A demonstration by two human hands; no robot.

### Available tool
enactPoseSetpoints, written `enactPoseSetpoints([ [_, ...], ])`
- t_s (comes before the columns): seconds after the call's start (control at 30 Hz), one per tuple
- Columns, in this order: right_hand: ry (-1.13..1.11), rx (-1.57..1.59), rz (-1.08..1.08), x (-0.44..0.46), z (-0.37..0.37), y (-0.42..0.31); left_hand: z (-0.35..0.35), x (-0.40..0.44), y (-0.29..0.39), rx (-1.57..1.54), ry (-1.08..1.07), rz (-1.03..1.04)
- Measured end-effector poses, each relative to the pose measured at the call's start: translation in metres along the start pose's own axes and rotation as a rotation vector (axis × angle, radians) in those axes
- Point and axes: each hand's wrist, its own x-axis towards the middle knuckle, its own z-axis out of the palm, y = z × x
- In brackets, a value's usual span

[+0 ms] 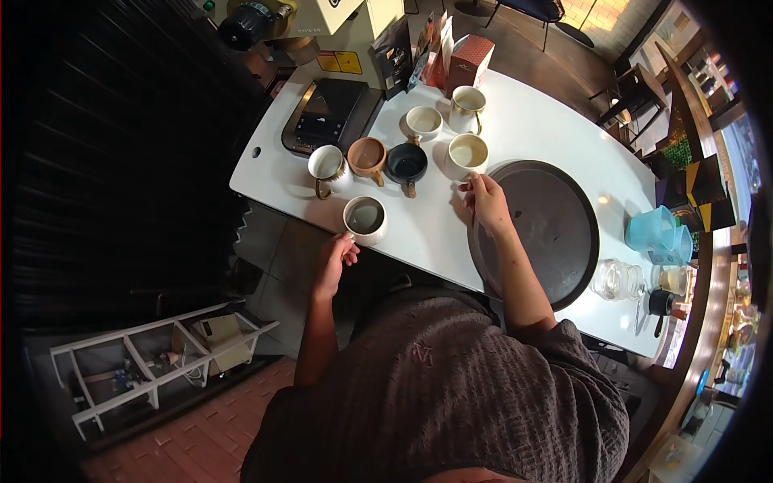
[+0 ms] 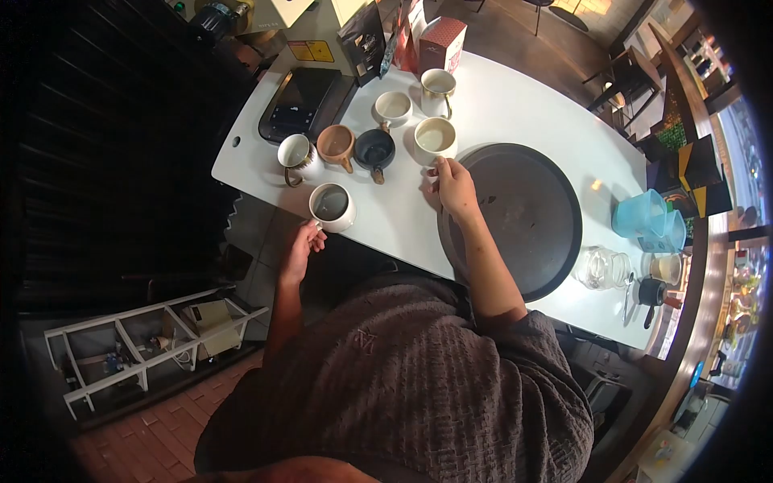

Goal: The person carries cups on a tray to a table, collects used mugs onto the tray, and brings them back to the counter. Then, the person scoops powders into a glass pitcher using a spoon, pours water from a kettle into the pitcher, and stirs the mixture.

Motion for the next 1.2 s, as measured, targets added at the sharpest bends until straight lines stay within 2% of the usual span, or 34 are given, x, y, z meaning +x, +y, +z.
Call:
enactPoseSetpoints([
  [0.37, -0.042, 0.13, 0.097, 0.013, 0.013, 0.005, -0.018, 0.032, 0.0, -0.078, -0.143, -0.047],
  [0.83, -0.062, 0.135, 0.082, 0.024, 0.016, 0.002, -0.012, 0.033, -0.009, -0.151, -0.116, 0.011],
  [0.9, 0.111, -0.013, 0.092, 0.02, 0.016, -0.005, -0.008, 0.032, -0.01, -0.16, -0.118, 0.028],
  [1.0, 0.154, 0.007, 0.071, 0.014, 0.007, -0.003, 0.0, 0.03, -0.009, -0.199, -0.092, 0.032],
  [1.03, 0.158, 0.01, 0.075, 0.01, 0.0, -0.004, 0.003, 0.029, -0.006, -0.167, -0.077, 0.039],
  [1.1, 0.187, -0.101, -0.054, -0.002, -0.02, -0.004, 0.012, 0.024, -0.001, -0.13, -0.072, 0.04],
  [1.13, 0.26, -0.134, -0.131, -0.005, -0.032, 0.001, 0.022, 0.014, 0.019, 0.023, 0.029, -0.012],
  [1.2, 0.338, -0.154, -0.155, -0.021, -0.059, 0.0, 0.028, 0.011, 0.028, 0.349, 0.175, -0.065],
])
